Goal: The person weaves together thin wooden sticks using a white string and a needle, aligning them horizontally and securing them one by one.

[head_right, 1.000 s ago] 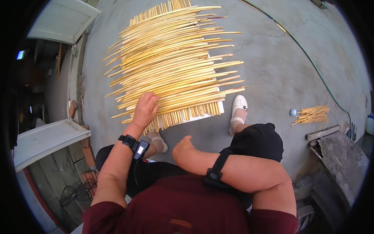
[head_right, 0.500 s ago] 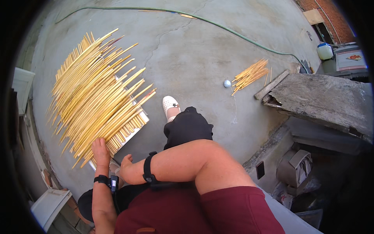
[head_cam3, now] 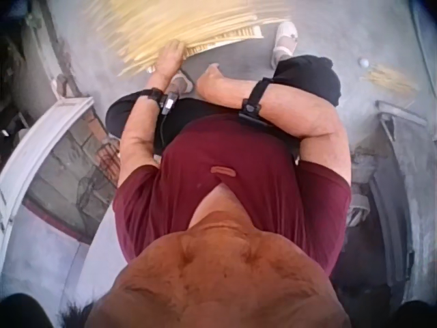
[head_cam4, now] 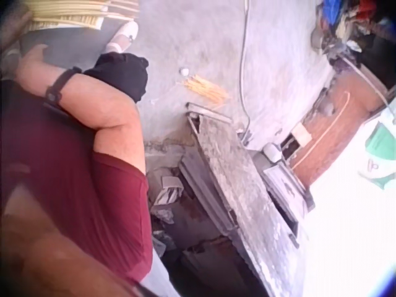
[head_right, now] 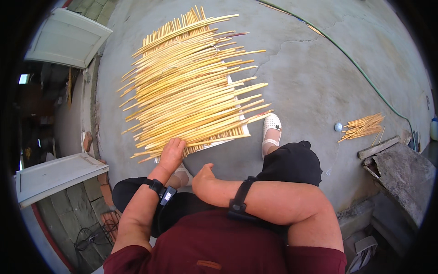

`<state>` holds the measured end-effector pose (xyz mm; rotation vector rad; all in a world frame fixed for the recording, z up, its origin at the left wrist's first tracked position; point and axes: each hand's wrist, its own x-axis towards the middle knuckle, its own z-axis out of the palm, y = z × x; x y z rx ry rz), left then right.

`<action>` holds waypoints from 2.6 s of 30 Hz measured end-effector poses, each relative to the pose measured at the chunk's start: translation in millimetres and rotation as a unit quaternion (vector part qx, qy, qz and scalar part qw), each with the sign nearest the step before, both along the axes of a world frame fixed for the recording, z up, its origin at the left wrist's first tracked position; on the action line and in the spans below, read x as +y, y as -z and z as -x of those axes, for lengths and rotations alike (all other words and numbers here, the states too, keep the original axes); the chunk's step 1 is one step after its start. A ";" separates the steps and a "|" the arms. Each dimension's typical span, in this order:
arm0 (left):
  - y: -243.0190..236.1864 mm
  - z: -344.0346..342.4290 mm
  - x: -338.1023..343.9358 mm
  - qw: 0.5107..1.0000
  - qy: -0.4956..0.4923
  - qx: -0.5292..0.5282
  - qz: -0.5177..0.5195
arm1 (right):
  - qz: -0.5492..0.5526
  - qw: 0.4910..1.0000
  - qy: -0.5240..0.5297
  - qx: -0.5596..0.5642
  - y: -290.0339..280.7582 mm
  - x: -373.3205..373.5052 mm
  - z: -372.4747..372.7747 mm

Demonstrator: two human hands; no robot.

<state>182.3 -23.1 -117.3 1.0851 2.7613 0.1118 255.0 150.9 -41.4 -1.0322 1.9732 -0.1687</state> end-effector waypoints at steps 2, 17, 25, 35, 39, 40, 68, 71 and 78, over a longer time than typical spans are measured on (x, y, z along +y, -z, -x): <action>-8.5 10.4 -1.2 0.999 -0.010 -0.038 -0.021 | 0.002 1.000 0.019 0.007 -0.7 1.9 4.2; 18.7 125.1 -10.1 0.930 -0.217 -0.266 -0.134 | 0.019 0.997 0.026 0.066 7.7 -0.9 -7.8; 25.2 89.1 2.4 0.973 -0.151 0.034 -0.170 | 0.003 0.999 0.006 0.044 15.8 -6.5 -5.4; 23.6 37.4 11.5 0.987 0.028 0.114 -0.107 | 0.003 1.000 0.008 0.010 13.9 -11.5 -0.4; 37.7 49.5 14.1 0.987 0.003 0.148 -0.066 | 0.007 1.000 0.012 0.024 20.4 -12.7 -2.3; 36.5 51.2 17.6 0.987 0.012 0.155 -0.043 | 0.000 1.000 0.011 0.027 21.6 -12.4 -1.1; 4.8 106.5 3.9 0.961 -0.112 -0.238 -0.079 | -0.008 0.995 0.028 0.091 27.7 -11.2 -8.8; 8.6 109.6 4.5 0.969 -0.129 -0.203 -0.061 | 0.001 0.997 0.032 0.076 25.0 -10.6 -8.2; 4.9 70.6 9.4 0.983 -0.079 0.076 -0.150 | -0.006 0.999 0.022 0.040 17.9 -9.5 0.4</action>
